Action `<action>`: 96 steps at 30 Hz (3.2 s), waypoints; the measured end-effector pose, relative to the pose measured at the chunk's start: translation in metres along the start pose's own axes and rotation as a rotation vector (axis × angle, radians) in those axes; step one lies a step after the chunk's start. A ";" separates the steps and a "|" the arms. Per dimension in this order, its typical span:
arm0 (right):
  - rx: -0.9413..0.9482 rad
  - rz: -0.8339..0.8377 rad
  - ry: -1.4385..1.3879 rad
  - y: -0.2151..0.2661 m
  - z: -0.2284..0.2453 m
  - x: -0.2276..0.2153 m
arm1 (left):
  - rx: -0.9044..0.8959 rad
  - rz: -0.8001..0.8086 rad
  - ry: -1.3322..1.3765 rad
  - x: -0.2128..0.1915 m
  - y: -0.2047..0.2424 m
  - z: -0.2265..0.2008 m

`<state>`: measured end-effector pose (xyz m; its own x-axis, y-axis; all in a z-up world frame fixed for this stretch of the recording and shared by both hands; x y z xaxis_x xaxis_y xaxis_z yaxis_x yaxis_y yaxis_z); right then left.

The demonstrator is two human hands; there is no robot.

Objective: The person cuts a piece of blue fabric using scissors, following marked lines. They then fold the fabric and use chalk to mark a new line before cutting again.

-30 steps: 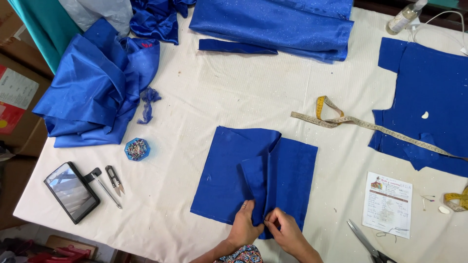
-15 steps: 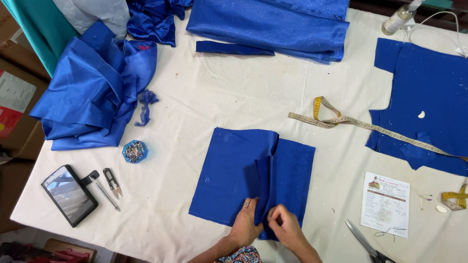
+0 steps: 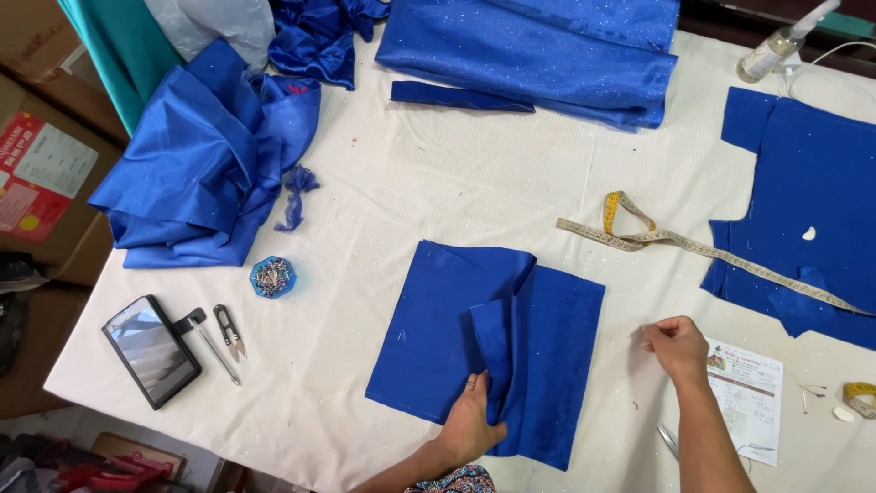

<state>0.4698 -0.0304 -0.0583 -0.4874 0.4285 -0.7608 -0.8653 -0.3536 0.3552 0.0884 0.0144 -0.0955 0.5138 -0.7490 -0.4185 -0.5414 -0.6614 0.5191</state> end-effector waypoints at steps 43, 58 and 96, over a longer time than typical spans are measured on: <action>-1.305 0.548 -0.499 0.325 0.174 -0.032 | -0.526 0.084 1.706 -0.183 0.060 -0.022; -1.427 0.909 0.269 0.318 -0.036 0.168 | -0.334 0.355 1.103 -0.190 -0.016 0.002; -0.070 0.757 -0.623 0.195 0.136 0.247 | -0.345 -0.181 0.770 -0.195 -0.020 0.059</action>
<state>0.1646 0.1197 -0.1034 -0.9023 0.4229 0.0841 -0.2998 -0.7556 0.5825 -0.0397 0.1710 -0.0682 0.9483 -0.3147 0.0402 -0.2390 -0.6254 0.7428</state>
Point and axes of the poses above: each hand's wrist, its own y-axis away from the middle knuckle, its own x-axis out of the palm, z = x × y, the point moved 8 cm from there along -y, towards the middle knuckle, and after that the axes turned 5 degrees about -z, right-handed, at the moved point
